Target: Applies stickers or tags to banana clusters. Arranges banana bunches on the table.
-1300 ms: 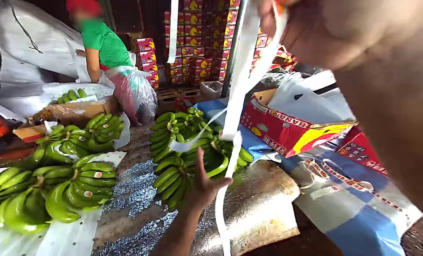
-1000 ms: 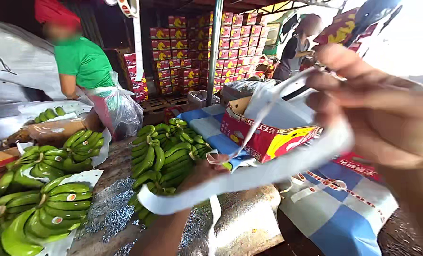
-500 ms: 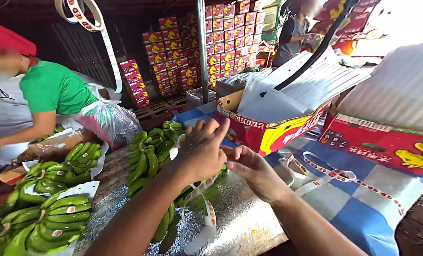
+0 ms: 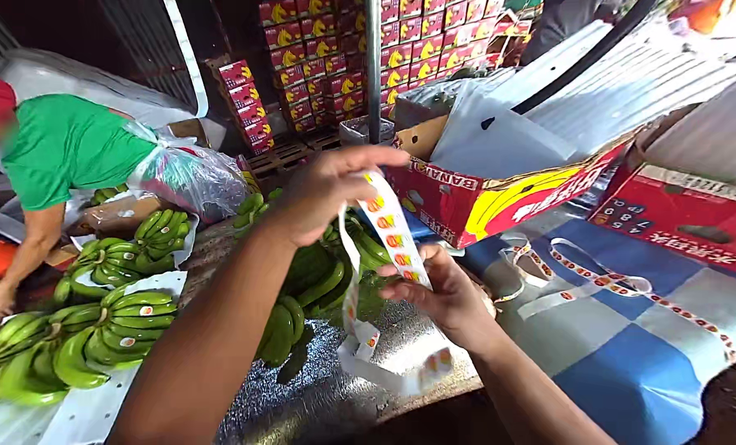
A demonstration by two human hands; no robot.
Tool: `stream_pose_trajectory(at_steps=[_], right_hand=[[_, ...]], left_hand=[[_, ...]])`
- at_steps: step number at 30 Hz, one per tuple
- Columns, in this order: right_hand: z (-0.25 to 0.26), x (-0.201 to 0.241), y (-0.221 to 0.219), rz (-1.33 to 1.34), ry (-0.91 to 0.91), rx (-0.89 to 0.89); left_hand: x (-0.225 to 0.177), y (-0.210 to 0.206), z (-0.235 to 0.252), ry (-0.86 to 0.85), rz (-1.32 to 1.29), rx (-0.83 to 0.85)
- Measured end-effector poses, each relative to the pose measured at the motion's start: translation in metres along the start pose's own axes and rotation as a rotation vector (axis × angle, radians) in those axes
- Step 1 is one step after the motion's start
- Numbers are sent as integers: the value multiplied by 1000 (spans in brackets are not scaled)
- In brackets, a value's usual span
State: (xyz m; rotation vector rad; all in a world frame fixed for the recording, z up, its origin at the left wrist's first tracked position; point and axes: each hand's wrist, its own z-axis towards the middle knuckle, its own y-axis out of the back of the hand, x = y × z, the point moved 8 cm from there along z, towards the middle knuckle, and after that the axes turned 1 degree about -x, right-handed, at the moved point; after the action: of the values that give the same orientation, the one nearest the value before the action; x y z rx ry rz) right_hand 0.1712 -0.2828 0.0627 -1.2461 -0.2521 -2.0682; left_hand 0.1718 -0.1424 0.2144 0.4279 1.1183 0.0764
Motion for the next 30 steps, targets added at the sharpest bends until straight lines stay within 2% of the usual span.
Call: stream_pose_trajectory(at_steps=[5,8,10,13,14,18,20,22,25,30], right_hand=[[-61,-16,8,61,-96,199],[-91,-34,10,145,-173,307],[-101,-47,7,114,-260,332],[-97,-63,-4,147,-380,174],[-91,-67,-10,165,-412,109],[-67,-73,-25,121,-498,-235],[-60,-76,-34,96,-570,-351],[-53,-81,-51,158,-623,-333],[-43,-90,-85,368,-674,-308],[-31,-113,-149,511,-724,-244]], left_hand=[[46,65,-6,239,-84,-466],[77,94,-9,275,0,-643],[104,99,-8,302,239,-601],[136,56,-17,344,630,-289],[132,33,-28,308,675,-227],[99,-50,-91,127,590,61],[92,-64,-125,-34,657,32],[97,-59,-149,-138,752,-71],[105,-33,-171,-178,825,-205],[111,11,-209,-214,894,-258]])
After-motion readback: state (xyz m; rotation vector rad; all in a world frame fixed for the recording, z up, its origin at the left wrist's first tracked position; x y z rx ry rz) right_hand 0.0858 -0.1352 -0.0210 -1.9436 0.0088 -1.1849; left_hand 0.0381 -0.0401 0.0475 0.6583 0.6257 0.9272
